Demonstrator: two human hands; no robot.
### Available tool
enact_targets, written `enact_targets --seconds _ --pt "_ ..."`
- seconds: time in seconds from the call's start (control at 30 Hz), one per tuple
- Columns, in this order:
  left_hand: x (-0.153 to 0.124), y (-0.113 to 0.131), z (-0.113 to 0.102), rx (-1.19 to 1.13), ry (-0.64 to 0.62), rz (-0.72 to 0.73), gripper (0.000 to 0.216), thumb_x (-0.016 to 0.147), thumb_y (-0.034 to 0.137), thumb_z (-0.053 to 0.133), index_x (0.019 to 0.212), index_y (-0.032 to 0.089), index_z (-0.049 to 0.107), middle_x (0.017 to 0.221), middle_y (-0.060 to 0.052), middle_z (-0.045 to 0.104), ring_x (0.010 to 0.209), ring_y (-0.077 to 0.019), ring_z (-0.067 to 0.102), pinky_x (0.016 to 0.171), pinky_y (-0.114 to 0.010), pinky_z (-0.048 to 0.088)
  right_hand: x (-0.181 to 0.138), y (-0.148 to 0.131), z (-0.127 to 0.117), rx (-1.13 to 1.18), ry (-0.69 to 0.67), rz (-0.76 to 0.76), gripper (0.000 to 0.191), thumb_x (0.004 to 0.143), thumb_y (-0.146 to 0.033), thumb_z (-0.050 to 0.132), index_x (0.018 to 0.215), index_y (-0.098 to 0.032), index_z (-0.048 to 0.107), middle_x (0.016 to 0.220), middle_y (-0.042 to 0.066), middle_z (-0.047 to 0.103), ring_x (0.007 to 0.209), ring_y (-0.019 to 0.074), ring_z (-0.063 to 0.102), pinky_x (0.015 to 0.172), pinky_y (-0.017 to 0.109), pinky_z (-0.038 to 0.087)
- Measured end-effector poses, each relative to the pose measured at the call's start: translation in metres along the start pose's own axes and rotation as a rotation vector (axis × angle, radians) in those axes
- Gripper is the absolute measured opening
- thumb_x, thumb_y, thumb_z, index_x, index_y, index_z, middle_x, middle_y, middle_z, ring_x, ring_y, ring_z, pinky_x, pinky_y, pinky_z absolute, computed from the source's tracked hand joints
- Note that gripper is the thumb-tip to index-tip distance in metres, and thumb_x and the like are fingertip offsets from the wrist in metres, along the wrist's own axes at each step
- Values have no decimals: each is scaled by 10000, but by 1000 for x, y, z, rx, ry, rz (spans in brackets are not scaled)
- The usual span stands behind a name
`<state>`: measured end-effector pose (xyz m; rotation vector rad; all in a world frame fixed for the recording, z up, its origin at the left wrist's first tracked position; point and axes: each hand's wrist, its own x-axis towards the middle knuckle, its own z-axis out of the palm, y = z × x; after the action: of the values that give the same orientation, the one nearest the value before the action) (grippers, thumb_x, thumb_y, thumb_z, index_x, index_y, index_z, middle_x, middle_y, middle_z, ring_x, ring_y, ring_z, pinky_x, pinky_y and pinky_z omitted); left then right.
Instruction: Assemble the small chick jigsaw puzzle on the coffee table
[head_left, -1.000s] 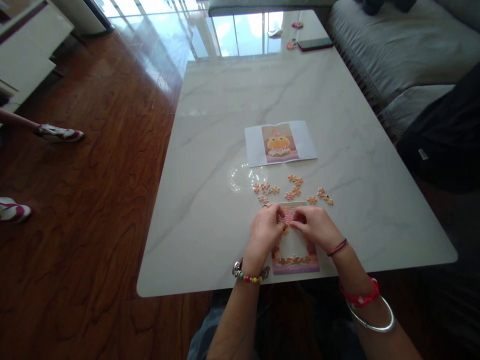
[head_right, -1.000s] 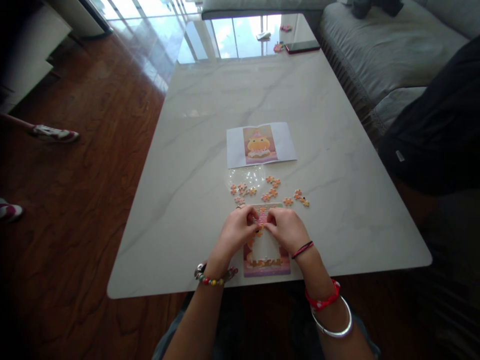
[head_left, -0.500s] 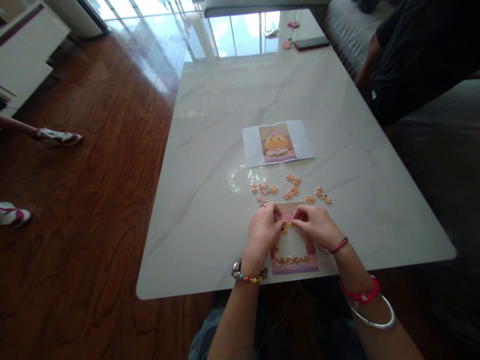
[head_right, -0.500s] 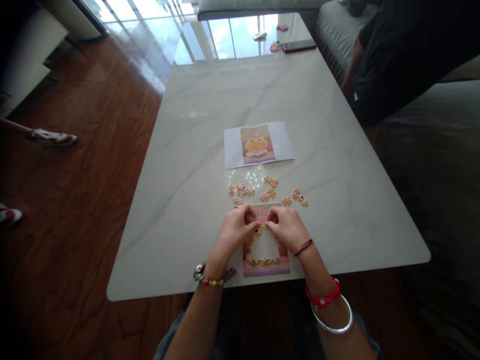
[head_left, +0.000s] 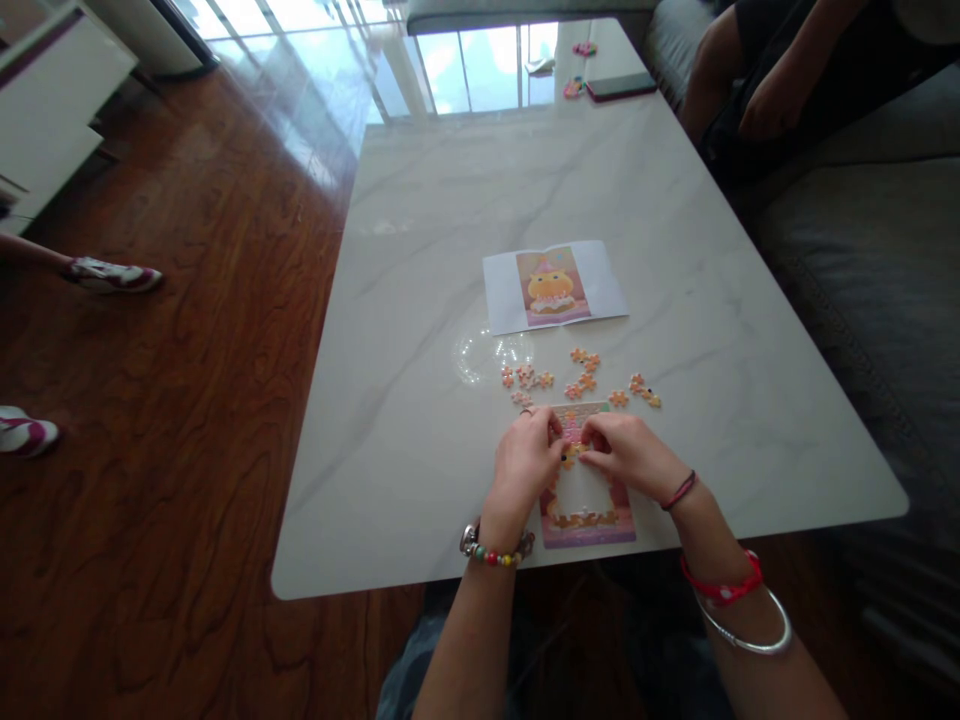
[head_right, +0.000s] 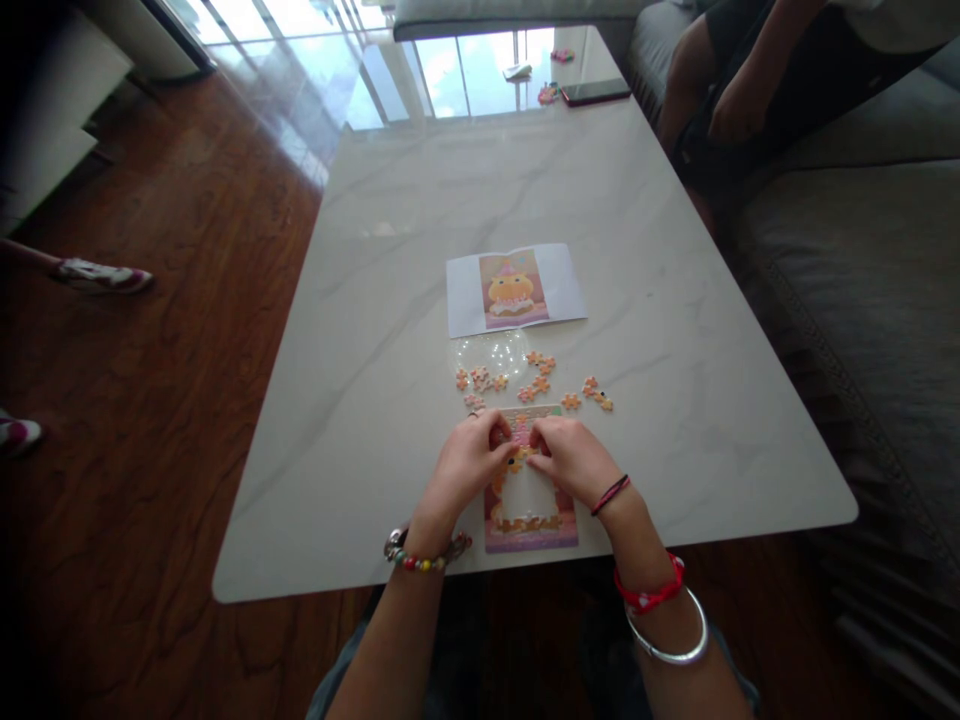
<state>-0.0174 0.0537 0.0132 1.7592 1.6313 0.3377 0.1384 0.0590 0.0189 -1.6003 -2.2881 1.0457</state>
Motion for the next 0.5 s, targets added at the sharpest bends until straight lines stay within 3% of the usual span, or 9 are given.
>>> enact_targets --seconds 0.13,0.5 --pt "0 0 -1 -5 -14 11 81 687 173 586 710 194 512 762 -5 555 721 -141 510 634 -263 379 1 0 0 -1 -7 -31 56 703 -189 551 655 -167 532 599 -23 493 557 91 432 527 213 327" --pt "0 1 0 -15 11 4 67 673 148 560 696 188 511 743 -4 544 688 -131 492 594 -246 369 0 -1 0 87 70 56 72 684 -175 579 612 -179 575 606 -9 574 574 102 500 556 216 374"
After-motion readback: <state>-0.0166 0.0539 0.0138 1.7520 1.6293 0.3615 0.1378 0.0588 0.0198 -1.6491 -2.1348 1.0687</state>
